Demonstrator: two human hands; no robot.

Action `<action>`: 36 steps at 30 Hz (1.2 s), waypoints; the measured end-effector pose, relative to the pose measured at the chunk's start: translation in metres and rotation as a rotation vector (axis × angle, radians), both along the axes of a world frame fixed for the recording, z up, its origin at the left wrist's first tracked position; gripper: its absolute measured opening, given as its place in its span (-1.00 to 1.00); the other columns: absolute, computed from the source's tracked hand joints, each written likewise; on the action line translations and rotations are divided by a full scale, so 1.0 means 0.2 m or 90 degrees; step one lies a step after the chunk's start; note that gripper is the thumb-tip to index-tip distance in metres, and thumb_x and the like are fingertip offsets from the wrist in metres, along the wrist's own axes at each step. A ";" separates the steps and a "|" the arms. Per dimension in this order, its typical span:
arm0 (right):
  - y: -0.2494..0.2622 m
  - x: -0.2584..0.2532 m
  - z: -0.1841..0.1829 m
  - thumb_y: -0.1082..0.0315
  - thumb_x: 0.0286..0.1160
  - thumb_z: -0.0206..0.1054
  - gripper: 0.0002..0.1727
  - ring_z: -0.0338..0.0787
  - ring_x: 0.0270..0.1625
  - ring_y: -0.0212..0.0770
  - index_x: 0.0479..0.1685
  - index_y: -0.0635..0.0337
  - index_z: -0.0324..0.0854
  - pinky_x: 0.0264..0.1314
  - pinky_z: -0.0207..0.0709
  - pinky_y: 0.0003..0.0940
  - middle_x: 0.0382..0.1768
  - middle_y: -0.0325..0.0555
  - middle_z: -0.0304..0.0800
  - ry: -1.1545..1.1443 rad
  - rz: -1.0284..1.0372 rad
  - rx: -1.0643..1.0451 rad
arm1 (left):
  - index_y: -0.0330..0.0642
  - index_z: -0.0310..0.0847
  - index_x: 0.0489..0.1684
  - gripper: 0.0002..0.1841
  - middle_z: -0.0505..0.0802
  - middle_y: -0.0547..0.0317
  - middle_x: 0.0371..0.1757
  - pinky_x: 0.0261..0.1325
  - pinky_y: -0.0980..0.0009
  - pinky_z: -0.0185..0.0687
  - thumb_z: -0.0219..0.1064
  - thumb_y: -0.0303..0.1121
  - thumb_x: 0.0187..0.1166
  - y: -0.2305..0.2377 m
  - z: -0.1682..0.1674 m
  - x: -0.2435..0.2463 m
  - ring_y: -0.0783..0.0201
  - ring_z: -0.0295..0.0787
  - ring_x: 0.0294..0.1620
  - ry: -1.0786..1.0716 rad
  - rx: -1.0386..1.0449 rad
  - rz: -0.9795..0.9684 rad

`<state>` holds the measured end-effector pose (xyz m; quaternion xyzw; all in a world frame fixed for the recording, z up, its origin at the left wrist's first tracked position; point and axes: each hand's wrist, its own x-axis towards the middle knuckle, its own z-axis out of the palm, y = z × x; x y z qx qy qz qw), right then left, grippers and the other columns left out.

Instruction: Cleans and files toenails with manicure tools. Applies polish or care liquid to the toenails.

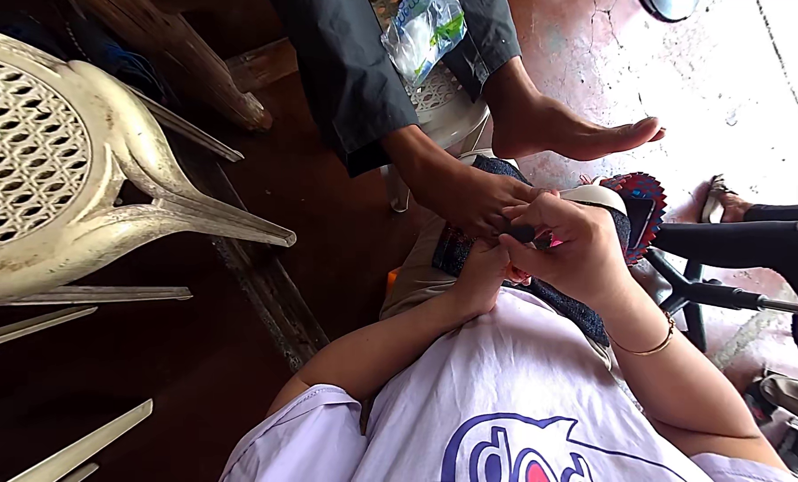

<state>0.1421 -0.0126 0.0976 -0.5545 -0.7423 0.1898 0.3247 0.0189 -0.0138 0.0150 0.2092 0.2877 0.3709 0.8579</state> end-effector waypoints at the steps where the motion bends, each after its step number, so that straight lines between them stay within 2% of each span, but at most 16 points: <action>1: 0.00 0.00 0.00 0.33 0.30 0.45 -0.88 0.75 -0.35 -0.47 -0.39 0.18 0.67 -0.33 0.60 -0.54 -0.41 -0.19 0.79 -0.015 -0.004 0.005 | 0.02 0.65 -0.37 -0.68 0.76 0.40 -0.52 -0.37 0.60 0.63 0.02 -0.50 0.74 0.00 0.00 0.00 0.56 0.68 -0.50 0.003 -0.001 0.000; 4: -0.01 0.00 0.00 0.35 0.31 0.46 -0.88 0.84 -0.23 -0.42 -0.34 0.22 0.70 -0.18 0.73 -0.51 -0.31 -0.12 0.87 0.007 0.003 0.004 | 0.01 0.65 -0.30 -0.70 0.76 0.40 -0.48 -0.34 0.60 0.65 0.02 -0.48 0.76 0.00 0.01 0.00 0.55 0.69 -0.47 0.014 -0.006 -0.006; 8: -0.01 -0.01 0.01 0.33 0.31 0.44 -0.88 0.77 -0.35 -0.36 -0.38 0.21 0.68 -0.34 0.60 -0.44 -0.42 -0.12 0.79 -0.046 -0.001 0.037 | 0.00 0.64 -0.32 -0.69 0.77 0.41 -0.47 -0.29 0.59 0.65 0.00 -0.53 0.75 0.00 0.02 0.00 0.57 0.70 -0.43 0.033 -0.010 -0.008; 10: 0.01 -0.04 0.05 0.38 0.34 0.44 -0.88 0.84 -0.25 -0.35 -0.32 0.28 0.69 -0.20 0.70 -0.43 -0.35 -0.08 0.84 0.027 0.010 0.077 | -0.01 0.64 -0.28 -0.69 0.77 0.41 -0.43 -0.23 0.57 0.66 0.00 -0.54 0.74 0.01 0.03 0.00 0.56 0.70 -0.38 0.039 0.010 -0.007; 11: 0.03 -0.06 0.07 0.41 0.36 0.43 -0.87 0.80 -0.27 -0.40 -0.27 0.32 0.68 -0.21 0.69 -0.48 -0.33 -0.09 0.82 0.088 0.034 0.084 | -0.01 0.64 -0.27 -0.69 0.77 0.42 -0.41 -0.17 0.56 0.66 0.00 -0.58 0.70 0.00 0.03 -0.01 0.56 0.71 -0.34 0.037 0.023 -0.002; 13: 0.08 -0.15 0.08 0.41 0.34 0.42 -0.87 0.62 -0.47 -0.54 -0.29 0.29 0.62 -0.46 0.57 -0.62 -0.43 -0.22 0.69 0.180 0.098 0.019 | 0.03 0.59 -0.22 -0.65 0.76 0.51 -0.38 -0.10 0.60 0.65 0.02 -0.71 0.50 -0.02 0.03 -0.04 0.63 0.70 -0.29 0.065 0.057 -0.007; 15: 0.17 -0.22 0.04 0.36 0.30 0.43 -0.89 0.57 -0.61 -0.47 -0.40 0.18 0.61 -0.62 0.46 -0.51 -0.58 -0.28 0.61 0.110 0.149 -0.115 | -0.11 0.59 -0.25 -0.67 0.72 0.48 -0.41 -0.07 0.59 0.64 0.12 -0.82 0.41 -0.03 0.01 -0.07 0.61 0.68 -0.29 0.143 0.077 -0.032; 17: 0.28 -0.29 -0.04 0.33 0.34 0.41 -0.86 0.64 -0.53 -0.21 -0.40 0.19 0.61 -0.52 0.47 -0.20 -0.59 -0.16 0.60 -0.013 0.154 -0.175 | -0.22 0.56 -0.25 -0.75 0.69 0.38 -0.41 -0.10 0.56 0.66 0.13 -0.80 0.48 -0.01 0.00 -0.05 0.55 0.67 -0.32 0.221 0.084 -0.064; 18: 0.32 -0.31 -0.06 0.32 0.36 0.40 -0.85 0.67 -0.49 -0.15 -0.40 0.20 0.60 -0.48 0.49 -0.14 -0.57 -0.12 0.60 -0.037 0.140 -0.153 | -0.21 0.54 -0.21 -0.76 0.70 0.37 -0.39 -0.09 0.55 0.68 0.11 -0.78 0.53 -0.01 0.01 -0.04 0.54 0.69 -0.30 0.219 0.069 -0.059; 21: 0.37 -0.35 -0.08 0.35 0.35 0.41 -0.84 0.61 -0.53 -0.23 -0.44 0.20 0.56 -0.52 0.45 -0.26 -0.58 -0.15 0.58 0.012 0.140 -0.081 | -0.17 0.56 -0.18 -0.75 0.74 0.39 -0.37 -0.07 0.56 0.70 0.08 -0.74 0.57 0.00 0.02 -0.05 0.55 0.72 -0.28 0.202 0.074 -0.036; 24: 0.31 -0.29 -0.01 0.37 0.31 0.42 -0.87 0.59 -0.51 -0.25 -0.43 0.19 0.57 -0.49 0.43 -0.24 -0.59 -0.17 0.57 -0.033 0.170 -0.238 | -0.23 0.56 -0.26 -0.74 0.74 0.33 -0.43 -0.14 0.54 0.70 0.01 -0.75 0.57 -0.01 0.01 -0.05 0.50 0.71 -0.37 0.199 0.069 -0.041; 26: 0.30 -0.23 0.07 0.33 0.31 0.45 -0.85 0.56 -0.50 -0.28 -0.43 0.15 0.58 -0.47 0.38 -0.25 -0.57 -0.21 0.56 -0.054 0.179 -0.355 | -0.28 0.60 -0.21 -0.74 0.72 0.31 -0.39 -0.04 0.53 0.68 0.00 -0.73 0.63 0.01 0.02 -0.06 0.51 0.70 -0.30 0.200 0.096 -0.065; 27: 0.31 -0.21 0.09 0.32 0.32 0.45 -0.85 0.56 -0.49 -0.29 -0.44 0.14 0.59 -0.46 0.38 -0.25 -0.56 -0.22 0.57 -0.052 0.171 -0.363 | -0.23 0.59 -0.27 -0.71 0.73 0.32 -0.44 -0.08 0.52 0.68 -0.05 -0.69 0.66 0.02 0.02 -0.05 0.50 0.69 -0.35 0.170 0.084 -0.057; 30: 0.35 -0.11 0.10 0.31 0.36 0.41 -0.86 0.66 -0.48 -0.20 -0.35 0.21 0.64 -0.44 0.53 -0.12 -0.53 -0.14 0.64 -0.025 0.023 -0.203 | -0.16 0.62 -0.45 -0.62 0.73 0.23 -0.56 -0.34 0.50 0.63 -0.08 -0.49 0.77 0.03 -0.03 -0.01 0.40 0.65 -0.53 0.035 0.091 -0.032; 33: 0.38 -0.01 0.07 0.33 0.46 0.39 -0.83 0.51 -0.56 -0.45 -0.39 0.18 0.54 -0.50 0.40 -0.49 -0.57 -0.28 0.54 0.172 -0.082 -0.017 | -0.15 0.60 -0.43 -0.62 0.72 0.23 -0.55 -0.36 0.51 0.61 -0.08 -0.42 0.82 0.04 -0.03 -0.01 0.41 0.64 -0.54 0.025 0.092 -0.043; 36: 0.18 0.00 0.06 0.36 0.39 0.37 -0.87 0.51 -0.66 -0.43 -0.39 0.19 0.54 -0.66 0.37 -0.50 -0.63 -0.25 0.57 0.279 -0.026 -0.081 | -0.14 0.62 -0.44 -0.62 0.74 0.23 -0.56 -0.41 0.53 0.62 -0.08 -0.48 0.79 0.02 0.00 -0.01 0.42 0.65 -0.56 0.040 0.062 -0.021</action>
